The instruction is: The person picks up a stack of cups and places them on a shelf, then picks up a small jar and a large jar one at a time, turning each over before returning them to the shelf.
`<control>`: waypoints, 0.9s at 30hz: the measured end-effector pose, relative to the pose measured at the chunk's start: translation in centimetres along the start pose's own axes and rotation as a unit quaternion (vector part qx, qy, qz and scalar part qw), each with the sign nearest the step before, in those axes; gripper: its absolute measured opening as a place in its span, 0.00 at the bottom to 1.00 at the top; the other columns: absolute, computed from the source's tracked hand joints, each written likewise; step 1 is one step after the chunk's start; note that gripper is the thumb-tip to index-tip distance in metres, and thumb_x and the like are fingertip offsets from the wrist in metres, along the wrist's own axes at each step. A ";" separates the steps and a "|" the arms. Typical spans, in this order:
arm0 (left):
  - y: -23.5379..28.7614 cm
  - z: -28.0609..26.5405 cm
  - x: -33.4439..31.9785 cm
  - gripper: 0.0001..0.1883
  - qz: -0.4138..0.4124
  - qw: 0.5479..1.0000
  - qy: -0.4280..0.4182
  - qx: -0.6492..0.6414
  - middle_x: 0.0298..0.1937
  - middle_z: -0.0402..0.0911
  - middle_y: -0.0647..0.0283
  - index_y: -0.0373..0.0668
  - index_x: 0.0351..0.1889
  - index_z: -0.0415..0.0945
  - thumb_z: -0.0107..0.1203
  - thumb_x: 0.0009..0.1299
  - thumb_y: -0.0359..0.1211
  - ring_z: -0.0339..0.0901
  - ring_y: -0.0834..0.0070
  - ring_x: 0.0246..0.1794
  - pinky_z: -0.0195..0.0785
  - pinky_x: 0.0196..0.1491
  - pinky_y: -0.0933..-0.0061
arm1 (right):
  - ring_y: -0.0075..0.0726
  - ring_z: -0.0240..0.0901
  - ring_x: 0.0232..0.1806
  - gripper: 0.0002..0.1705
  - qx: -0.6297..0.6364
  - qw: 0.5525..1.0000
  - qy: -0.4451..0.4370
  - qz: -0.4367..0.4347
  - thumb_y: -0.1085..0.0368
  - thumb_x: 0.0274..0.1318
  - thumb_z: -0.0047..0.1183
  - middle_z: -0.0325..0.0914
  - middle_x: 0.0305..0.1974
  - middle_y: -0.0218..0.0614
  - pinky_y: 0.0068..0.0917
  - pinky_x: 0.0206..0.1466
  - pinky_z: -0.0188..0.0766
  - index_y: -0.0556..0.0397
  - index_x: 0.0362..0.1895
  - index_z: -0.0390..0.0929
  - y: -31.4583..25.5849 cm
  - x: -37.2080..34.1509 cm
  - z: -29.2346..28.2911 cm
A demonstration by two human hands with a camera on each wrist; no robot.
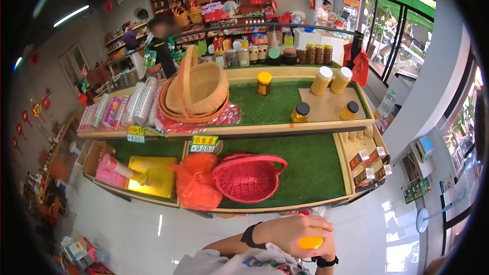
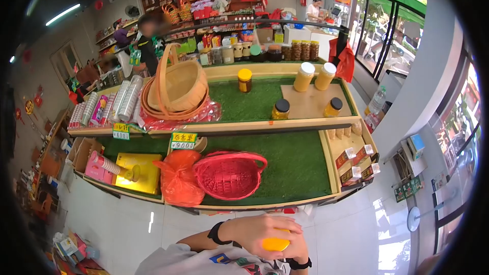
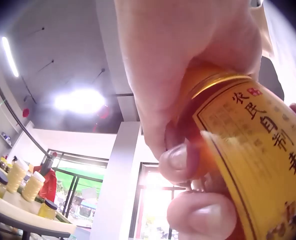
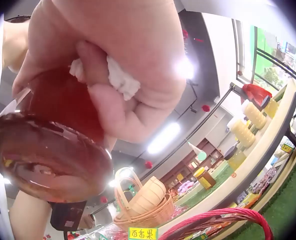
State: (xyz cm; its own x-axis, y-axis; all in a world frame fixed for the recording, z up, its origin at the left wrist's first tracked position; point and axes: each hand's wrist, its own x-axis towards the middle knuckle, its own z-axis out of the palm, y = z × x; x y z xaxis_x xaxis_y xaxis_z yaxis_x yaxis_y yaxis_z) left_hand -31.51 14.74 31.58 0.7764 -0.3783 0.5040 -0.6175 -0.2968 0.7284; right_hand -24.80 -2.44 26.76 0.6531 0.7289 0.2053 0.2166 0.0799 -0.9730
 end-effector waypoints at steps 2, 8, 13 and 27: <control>-0.4 0.6 1.2 0.24 -0.012 1.000 -0.012 -0.009 0.65 0.73 0.44 0.37 0.52 0.78 0.67 0.60 0.38 0.73 0.45 0.63 0.67 0.66 0.53 | 0.31 0.85 0.39 0.34 0.032 0.999 -0.007 -0.015 0.56 0.26 0.80 0.87 0.36 0.35 0.29 0.44 0.79 0.59 0.42 0.83 0.2 0.1 -1.3; -4.0 3.3 3.7 0.50 -0.111 0.991 -0.047 -0.060 0.78 0.58 0.45 0.41 0.72 0.66 0.57 0.63 0.69 0.58 0.48 0.78 0.54 0.75 0.54 | 0.30 0.86 0.38 0.34 -0.024 0.991 -0.008 0.135 0.56 0.28 0.81 0.88 0.37 0.35 0.30 0.46 0.81 0.58 0.43 0.83 4.6 -4.1 -6.6; -6.3 8.1 5.2 0.47 -0.169 0.984 -0.047 -0.022 0.79 0.57 0.46 0.43 0.75 0.62 0.66 0.64 0.58 0.56 0.53 0.79 0.51 0.77 0.55 | 0.24 0.86 0.36 0.38 -0.034 0.980 0.135 0.142 0.56 0.29 0.83 0.88 0.35 0.36 0.23 0.43 0.81 0.60 0.48 0.83 7.6 -8.8 -11.3; -9.5 25.6 17.2 0.55 -0.218 0.945 -0.163 -0.183 0.77 0.61 0.47 0.39 0.80 0.46 0.73 0.62 0.41 0.67 0.59 0.73 0.61 0.72 0.60 | 0.24 0.82 0.38 0.29 0.037 0.930 0.343 0.127 0.68 0.32 0.79 0.86 0.37 0.34 0.27 0.47 0.80 0.60 0.43 0.83 6.9 -17.3 -25.4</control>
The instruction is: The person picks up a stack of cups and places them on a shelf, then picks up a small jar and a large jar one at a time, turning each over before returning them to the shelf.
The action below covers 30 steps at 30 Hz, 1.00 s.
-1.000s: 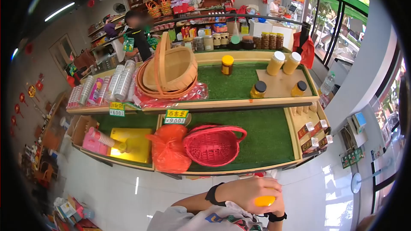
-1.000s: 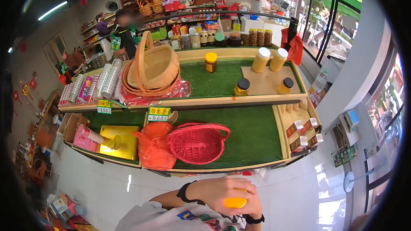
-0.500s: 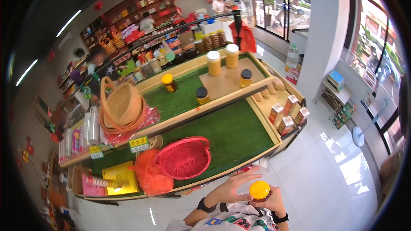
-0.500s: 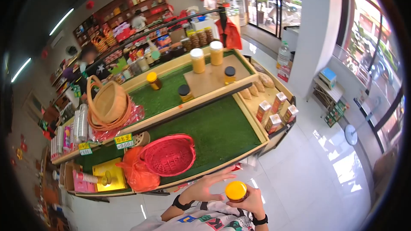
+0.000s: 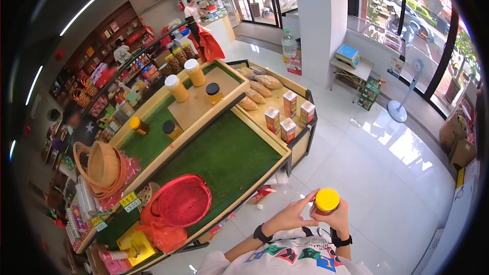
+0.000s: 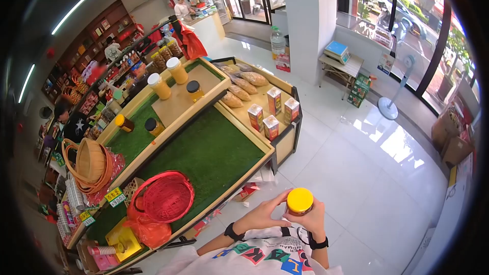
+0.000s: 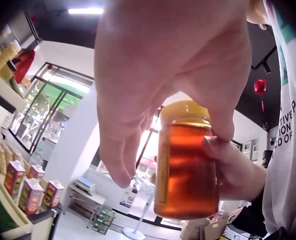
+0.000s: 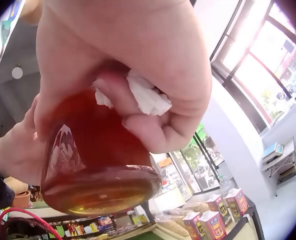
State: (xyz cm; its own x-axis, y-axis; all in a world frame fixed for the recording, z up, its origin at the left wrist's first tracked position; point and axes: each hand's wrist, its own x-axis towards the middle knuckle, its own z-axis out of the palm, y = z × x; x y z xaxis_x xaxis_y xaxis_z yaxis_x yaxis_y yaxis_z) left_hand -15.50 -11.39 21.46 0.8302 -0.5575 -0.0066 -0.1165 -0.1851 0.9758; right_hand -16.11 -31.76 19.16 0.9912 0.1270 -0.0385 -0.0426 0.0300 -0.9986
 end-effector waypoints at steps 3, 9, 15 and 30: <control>-0.9 1.4 1.1 0.57 0.024 0.999 0.009 0.046 0.74 0.65 0.49 0.40 0.81 0.43 0.73 0.62 0.39 0.71 0.62 0.70 0.65 0.69 0.61 | 0.27 0.82 0.41 0.26 0.041 0.999 0.007 0.025 0.72 0.34 0.75 0.86 0.40 0.35 0.30 0.50 0.80 0.61 0.44 0.83 -2.2 0.9 -1.1; -0.2 1.1 2.2 0.56 -0.007 0.989 0.138 -0.059 0.66 0.75 0.53 0.43 0.82 0.44 0.72 0.61 0.34 0.78 0.72 0.59 0.75 0.57 0.70 | 0.28 0.78 0.51 0.31 0.125 0.991 -0.035 0.039 0.62 0.47 0.73 0.83 0.49 0.35 0.30 0.58 0.73 0.61 0.55 0.79 -3.5 4.8 0.3; 7.7 -3.7 1.8 0.55 -0.051 0.956 0.215 -0.191 0.56 0.82 0.53 0.41 0.80 0.47 0.72 0.58 0.23 0.84 0.71 0.50 0.80 0.51 0.72 | 0.21 0.75 0.46 0.32 0.105 0.977 -0.141 0.121 0.52 0.56 0.68 0.81 0.50 0.36 0.24 0.46 0.74 0.62 0.57 0.77 -9.3 7.4 0.8; 13.7 -5.7 3.8 0.51 0.089 0.921 0.220 -0.309 0.64 0.72 0.53 0.29 0.73 0.55 0.70 0.63 0.50 0.74 0.70 0.62 0.68 0.64 0.67 | 0.12 0.68 0.27 0.21 0.063 0.975 -0.174 -0.127 0.56 0.57 0.66 0.79 0.24 0.25 0.16 0.33 0.65 0.66 0.40 0.84 -18.8 10.5 1.2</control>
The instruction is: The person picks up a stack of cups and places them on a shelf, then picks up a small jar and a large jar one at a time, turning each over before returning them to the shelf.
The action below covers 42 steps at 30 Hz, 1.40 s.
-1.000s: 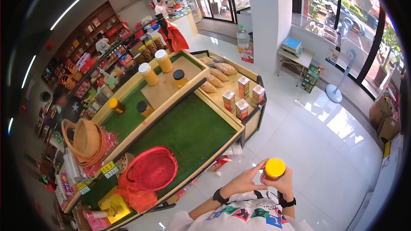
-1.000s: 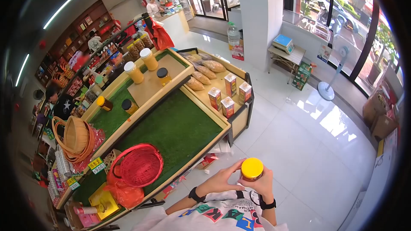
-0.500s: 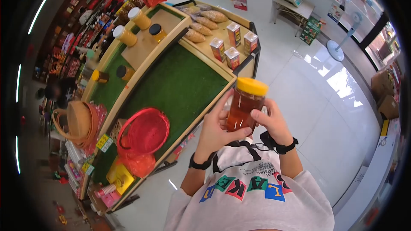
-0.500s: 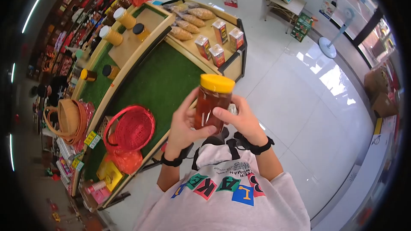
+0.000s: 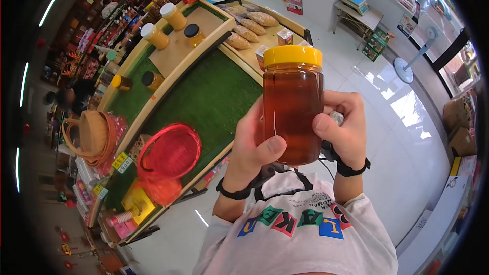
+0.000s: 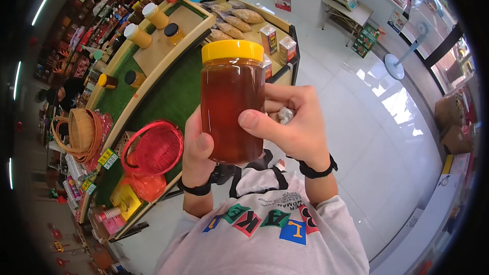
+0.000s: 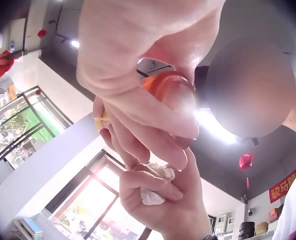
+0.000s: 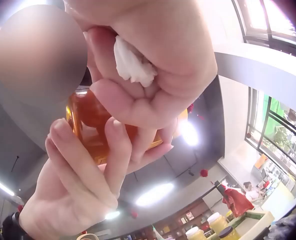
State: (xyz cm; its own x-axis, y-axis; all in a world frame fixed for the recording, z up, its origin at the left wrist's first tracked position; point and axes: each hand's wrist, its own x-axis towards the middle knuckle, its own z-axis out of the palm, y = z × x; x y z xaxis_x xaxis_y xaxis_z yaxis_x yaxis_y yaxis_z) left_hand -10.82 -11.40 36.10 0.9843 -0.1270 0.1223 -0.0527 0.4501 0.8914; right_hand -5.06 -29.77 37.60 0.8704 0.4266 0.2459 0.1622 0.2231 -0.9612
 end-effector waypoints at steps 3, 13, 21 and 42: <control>0.1 0.7 0.0 0.50 -0.019 0.999 -0.022 -0.036 0.62 0.74 0.51 0.30 0.73 0.55 0.68 0.64 0.54 0.78 0.67 0.57 0.75 0.55 0.70 | 0.12 0.69 0.27 0.20 0.028 0.999 0.031 -0.019 0.57 0.58 0.65 0.81 0.24 0.27 0.17 0.32 0.66 0.67 0.40 0.84 -1.3 0.2 -0.2; 1.7 2.7 0.8 0.50 -0.089 0.929 -0.048 -0.357 0.46 0.78 0.33 0.29 0.72 0.55 0.30 0.71 0.67 0.85 0.46 0.28 0.78 0.20 0.70 | 0.18 0.79 0.32 0.18 -0.029 0.994 0.084 -0.065 0.70 0.58 0.63 0.87 0.30 0.38 0.19 0.40 0.74 0.66 0.52 0.83 -1.3 -0.4 -0.4; -1.4 -2.3 0.7 0.50 -0.006 0.949 -0.165 -0.268 0.58 0.75 0.37 0.31 0.71 0.58 0.46 0.67 0.67 0.85 0.54 0.38 0.80 0.29 0.68 | 0.08 0.74 0.28 0.22 -0.019 0.997 0.019 -0.069 0.70 0.56 0.64 0.89 0.31 0.34 0.12 0.33 0.69 0.59 0.57 0.83 0.7 0.2 0.7; -7.6 -9.8 -0.5 0.47 0.059 0.914 0.207 0.343 0.57 0.82 0.50 0.36 0.68 0.68 0.80 0.49 0.35 0.83 0.62 0.56 0.75 0.57 0.64 | 0.27 0.81 0.31 0.41 -0.133 0.978 -0.158 0.030 0.52 0.36 0.81 0.85 0.36 0.37 0.24 0.39 0.77 0.57 0.56 0.80 12.4 5.2 2.5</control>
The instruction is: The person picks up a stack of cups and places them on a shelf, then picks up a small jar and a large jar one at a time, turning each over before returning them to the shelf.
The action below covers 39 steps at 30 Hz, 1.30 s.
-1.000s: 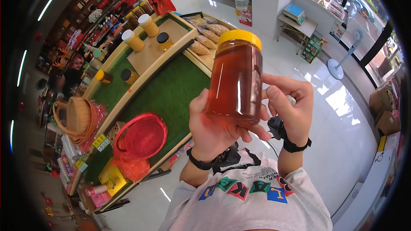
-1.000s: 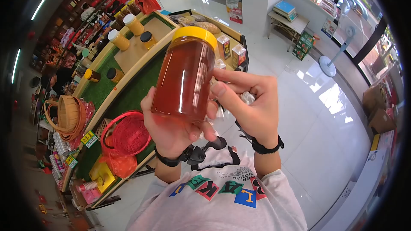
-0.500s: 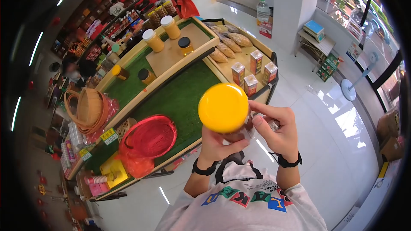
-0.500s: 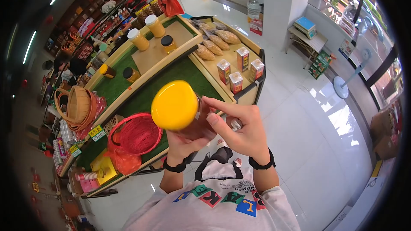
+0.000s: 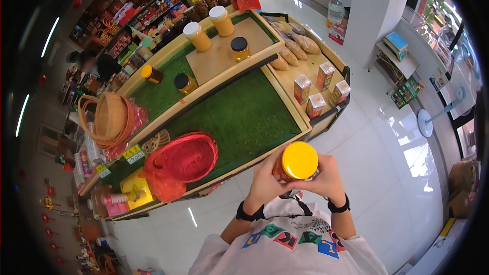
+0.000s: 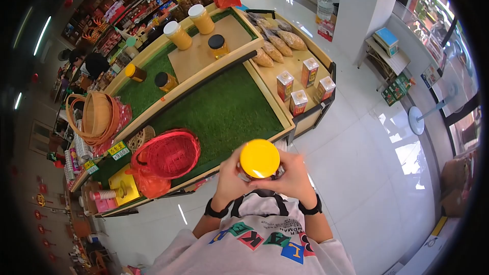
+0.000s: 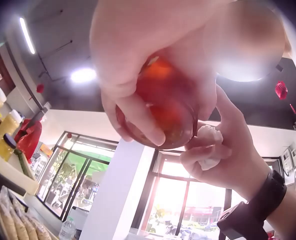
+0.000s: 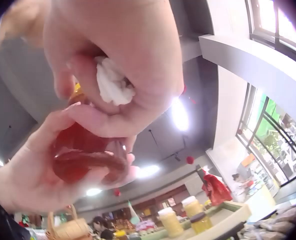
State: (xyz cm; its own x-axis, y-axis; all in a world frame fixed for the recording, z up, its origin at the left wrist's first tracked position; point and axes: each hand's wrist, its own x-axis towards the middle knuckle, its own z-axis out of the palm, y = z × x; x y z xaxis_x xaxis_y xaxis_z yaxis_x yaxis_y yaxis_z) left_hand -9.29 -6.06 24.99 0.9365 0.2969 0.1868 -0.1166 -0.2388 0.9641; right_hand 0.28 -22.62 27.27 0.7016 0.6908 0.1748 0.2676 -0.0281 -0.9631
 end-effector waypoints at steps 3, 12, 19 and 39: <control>-4.8 -0.3 -0.9 0.47 -0.022 1.000 -0.010 0.007 0.57 0.82 0.48 0.37 0.69 0.68 0.79 0.49 0.34 0.82 0.58 0.57 0.75 0.58 0.64 | 0.34 0.85 0.42 0.42 0.016 0.997 0.000 0.072 0.51 0.35 0.82 0.87 0.40 0.37 0.29 0.49 0.78 0.56 0.56 0.80 3.0 0.0 1.7; -7.4 -3.5 -1.3 0.40 -0.081 0.991 -0.037 0.099 0.60 0.80 0.48 0.43 0.68 0.70 0.74 0.54 0.33 0.80 0.55 0.61 0.72 0.62 0.63 | 0.38 0.85 0.44 0.39 -0.007 0.989 -0.063 0.136 0.51 0.35 0.82 0.87 0.43 0.39 0.32 0.51 0.79 0.57 0.51 0.80 7.3 1.1 5.3; -12.5 -4.8 1.5 0.39 -0.129 0.990 -0.026 0.043 0.60 0.78 0.52 0.42 0.70 0.66 0.69 0.57 0.26 0.79 0.59 0.60 0.73 0.61 0.64 | 0.39 0.86 0.41 0.37 -0.061 0.986 -0.037 0.153 0.56 0.34 0.81 0.87 0.39 0.41 0.32 0.49 0.80 0.59 0.50 0.81 12.2 6.2 7.9; -23.3 -8.0 1.7 0.27 -0.199 0.966 -0.116 0.116 0.56 0.82 0.45 0.36 0.64 0.72 0.60 0.65 0.28 0.81 0.54 0.56 0.75 0.55 0.61 | 0.46 0.87 0.41 0.37 -0.230 0.951 -0.059 0.201 0.54 0.30 0.78 0.87 0.39 0.46 0.37 0.48 0.81 0.59 0.47 0.82 20.9 8.9 11.7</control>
State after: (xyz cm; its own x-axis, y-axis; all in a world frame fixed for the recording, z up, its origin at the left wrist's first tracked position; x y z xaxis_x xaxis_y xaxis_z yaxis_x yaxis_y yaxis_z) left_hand -7.63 7.42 4.38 0.9438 0.1988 -0.2640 0.3206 -0.3573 0.8772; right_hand 4.41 -8.63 6.36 0.7357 0.6340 -0.2382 0.2734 -0.5999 -0.7519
